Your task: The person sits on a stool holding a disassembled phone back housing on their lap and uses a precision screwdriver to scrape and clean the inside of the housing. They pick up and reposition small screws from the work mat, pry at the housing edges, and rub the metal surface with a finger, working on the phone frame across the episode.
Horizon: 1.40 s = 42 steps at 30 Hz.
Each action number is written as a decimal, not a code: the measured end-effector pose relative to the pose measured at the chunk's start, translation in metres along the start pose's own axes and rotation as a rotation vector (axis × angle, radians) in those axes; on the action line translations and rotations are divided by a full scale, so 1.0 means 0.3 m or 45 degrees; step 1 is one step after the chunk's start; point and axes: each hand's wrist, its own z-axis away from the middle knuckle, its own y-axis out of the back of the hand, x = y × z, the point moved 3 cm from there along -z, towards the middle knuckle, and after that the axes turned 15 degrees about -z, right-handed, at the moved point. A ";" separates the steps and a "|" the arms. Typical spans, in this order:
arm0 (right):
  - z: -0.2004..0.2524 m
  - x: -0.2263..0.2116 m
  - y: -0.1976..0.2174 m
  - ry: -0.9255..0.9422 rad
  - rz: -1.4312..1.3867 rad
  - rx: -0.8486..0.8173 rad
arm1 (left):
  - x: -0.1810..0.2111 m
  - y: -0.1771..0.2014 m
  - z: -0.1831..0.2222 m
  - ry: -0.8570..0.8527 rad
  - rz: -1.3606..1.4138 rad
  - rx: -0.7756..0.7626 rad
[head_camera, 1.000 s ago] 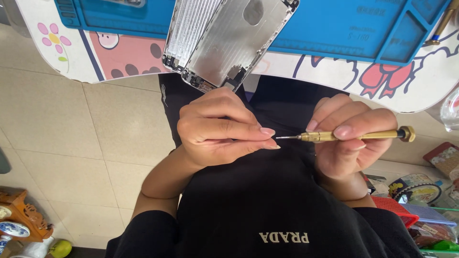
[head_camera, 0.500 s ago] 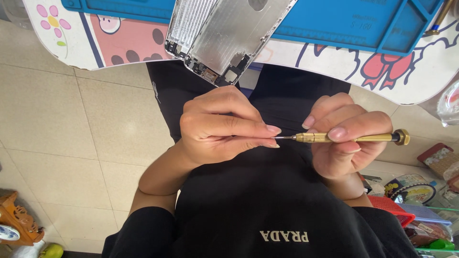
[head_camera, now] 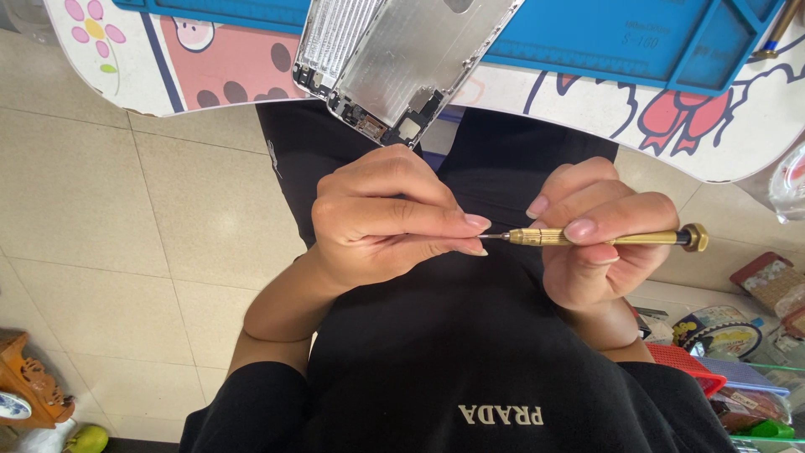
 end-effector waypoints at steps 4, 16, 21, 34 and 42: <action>-0.003 -0.010 -0.003 -0.040 0.033 -0.008 | 0.000 -0.001 -0.002 -0.010 -0.008 0.001; 0.000 0.000 0.002 -0.085 0.048 0.002 | -0.018 -0.007 0.003 -0.009 -0.018 0.015; -0.001 0.007 0.001 -0.071 0.053 -0.006 | -0.021 -0.002 0.004 0.008 0.003 0.036; 0.005 0.013 0.003 -0.048 0.050 -0.015 | -0.028 0.001 0.010 0.006 0.007 0.050; 0.008 0.011 0.000 -0.068 0.061 -0.025 | -0.030 0.007 0.016 0.047 -0.037 0.035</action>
